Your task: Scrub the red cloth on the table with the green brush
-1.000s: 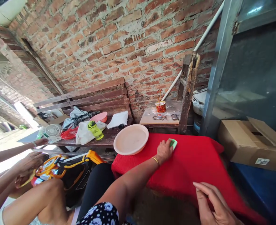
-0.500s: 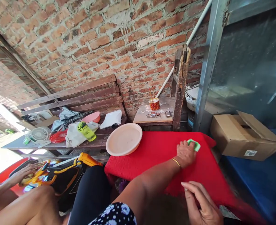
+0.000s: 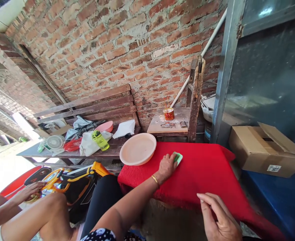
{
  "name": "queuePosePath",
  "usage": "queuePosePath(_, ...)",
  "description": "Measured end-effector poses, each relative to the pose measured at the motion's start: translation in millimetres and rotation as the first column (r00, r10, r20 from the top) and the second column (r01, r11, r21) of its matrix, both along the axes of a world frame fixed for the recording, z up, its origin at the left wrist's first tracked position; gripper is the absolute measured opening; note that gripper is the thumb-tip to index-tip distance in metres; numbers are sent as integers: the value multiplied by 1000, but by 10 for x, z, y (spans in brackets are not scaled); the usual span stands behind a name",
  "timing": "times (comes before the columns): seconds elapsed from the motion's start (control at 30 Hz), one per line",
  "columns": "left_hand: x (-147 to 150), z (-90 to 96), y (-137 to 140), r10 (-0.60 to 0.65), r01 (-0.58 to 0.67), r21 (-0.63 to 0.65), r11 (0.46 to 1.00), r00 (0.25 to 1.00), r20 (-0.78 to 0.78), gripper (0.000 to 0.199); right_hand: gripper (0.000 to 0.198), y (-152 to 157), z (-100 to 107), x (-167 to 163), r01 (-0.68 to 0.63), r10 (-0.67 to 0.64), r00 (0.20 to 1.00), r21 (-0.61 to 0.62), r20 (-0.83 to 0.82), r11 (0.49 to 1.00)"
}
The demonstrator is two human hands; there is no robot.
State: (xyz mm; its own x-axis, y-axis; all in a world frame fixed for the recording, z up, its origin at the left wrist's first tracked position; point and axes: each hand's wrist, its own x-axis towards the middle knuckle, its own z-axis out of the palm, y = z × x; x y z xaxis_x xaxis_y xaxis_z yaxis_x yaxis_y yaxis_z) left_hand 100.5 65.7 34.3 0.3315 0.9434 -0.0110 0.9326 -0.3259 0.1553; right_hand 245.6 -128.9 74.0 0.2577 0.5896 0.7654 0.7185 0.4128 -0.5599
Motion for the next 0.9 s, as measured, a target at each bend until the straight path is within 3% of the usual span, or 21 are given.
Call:
queuePosePath(0.1, -293, 8, 42, 138, -138, 10, 990, 988, -74, 48, 21, 1, -16, 13, -2, 2, 1000, 1, 8, 1000)
queuePosePath(0.17, -242, -46, -64, 126, -126, 13, 992, 989, -78, 47, 21, 8, -32, 23, 7, -7, 1000, -4, 13, 1000)
queuePosePath(0.3, 224, -223, -503, -140, 141, 32, 990, 990, -25, 47, 22, 43, -77, 32, -1, 1, 1000, -22, 18, 1000)
queuePosePath(0.4, 512, -308, -836, -407, 408, -26, 913, 913, 25, 50, 25, 75, -125, 27, -7, 8, 1000, -44, 25, 999)
queuePosePath(0.5, 476, -267, -965, -520, 532, -95, 841, 845, 127, 51, 27, 96, -177, 28, 7, -6, 1000, -49, 29, 999)
queuePosePath(0.6, 80, -122, -854, -391, 419, -85, 904, 891, 230, 53, 32, 105, -203, 38, 10, -6, 999, -91, 37, 996)
queuePosePath(0.7, -530, 25, -641, -130, 141, -60, 988, 979, 155, 49, 37, 105, -192, 44, 20, -15, 999, -107, 52, 994)
queuePosePath(0.8, -1068, 75, -499, 75, -73, -59, 996, 997, 33, 48, 37, 107, -184, 41, 34, -27, 997, -104, 67, 994)
queuePosePath(0.9, -1239, 5, -532, 136, -137, -77, 988, 991, -17, 50, 38, 126, -239, 43, 33, -24, 996, -114, 86, 993)
